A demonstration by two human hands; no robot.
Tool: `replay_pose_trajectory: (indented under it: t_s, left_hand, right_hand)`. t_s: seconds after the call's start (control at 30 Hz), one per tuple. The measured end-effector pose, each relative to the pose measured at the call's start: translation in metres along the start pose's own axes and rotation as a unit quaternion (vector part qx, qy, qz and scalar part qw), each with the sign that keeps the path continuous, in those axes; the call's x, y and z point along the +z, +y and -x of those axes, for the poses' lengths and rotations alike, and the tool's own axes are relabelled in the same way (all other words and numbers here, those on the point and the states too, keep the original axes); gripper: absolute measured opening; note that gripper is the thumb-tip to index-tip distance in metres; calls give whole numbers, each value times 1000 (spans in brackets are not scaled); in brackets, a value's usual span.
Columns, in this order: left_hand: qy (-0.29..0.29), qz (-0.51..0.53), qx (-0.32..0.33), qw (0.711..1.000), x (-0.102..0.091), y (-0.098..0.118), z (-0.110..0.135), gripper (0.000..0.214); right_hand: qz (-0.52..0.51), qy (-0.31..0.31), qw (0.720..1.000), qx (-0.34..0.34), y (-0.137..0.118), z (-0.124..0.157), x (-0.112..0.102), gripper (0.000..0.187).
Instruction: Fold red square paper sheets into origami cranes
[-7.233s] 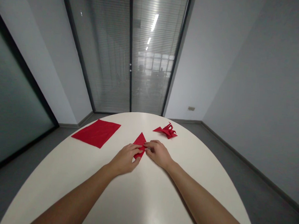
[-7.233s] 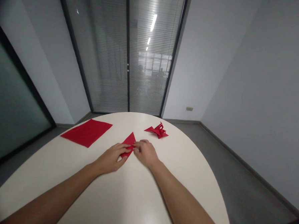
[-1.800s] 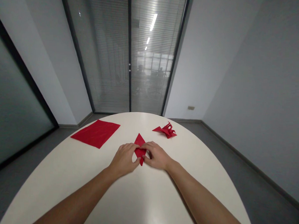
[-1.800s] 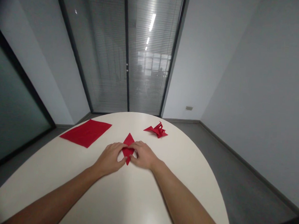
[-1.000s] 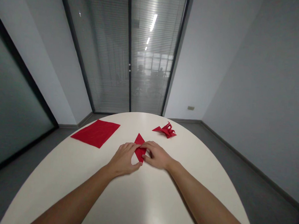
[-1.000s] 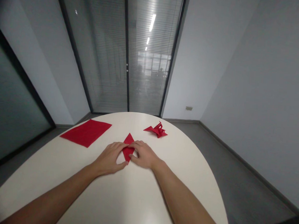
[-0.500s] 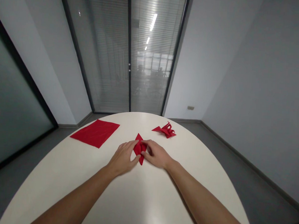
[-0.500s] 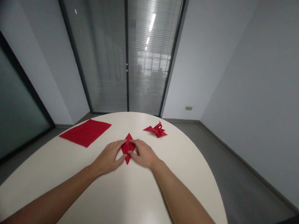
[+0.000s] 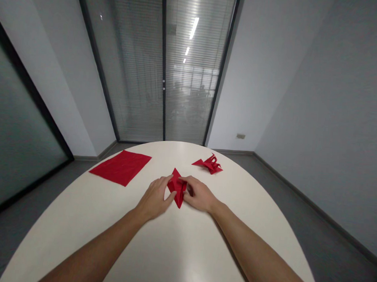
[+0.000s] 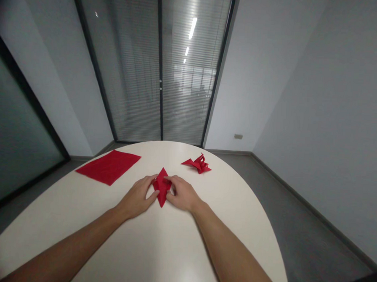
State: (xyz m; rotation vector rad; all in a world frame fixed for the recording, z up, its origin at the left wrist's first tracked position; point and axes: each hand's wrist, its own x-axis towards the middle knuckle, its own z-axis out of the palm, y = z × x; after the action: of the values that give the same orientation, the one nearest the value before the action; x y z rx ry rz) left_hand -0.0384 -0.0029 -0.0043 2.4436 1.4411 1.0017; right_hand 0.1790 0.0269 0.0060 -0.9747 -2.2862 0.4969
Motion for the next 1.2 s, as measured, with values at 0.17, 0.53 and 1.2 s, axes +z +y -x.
replay_pose_trajectory:
  t_s: [0.17,0.53,1.2]
  left_hand:
    - [4,16,-23,1000,-2,1,0,46]
    - [5,18,-30,999,-6,3,-3,23]
    - [21,-4,-118,993,-7,3,-2,9]
  right_hand:
    - [-2,10,1000,3,-3,1,-1,34]
    - [-26,44,999,10,0,-1,0,18]
    - [-22,35,999,25,1,1,0,33]
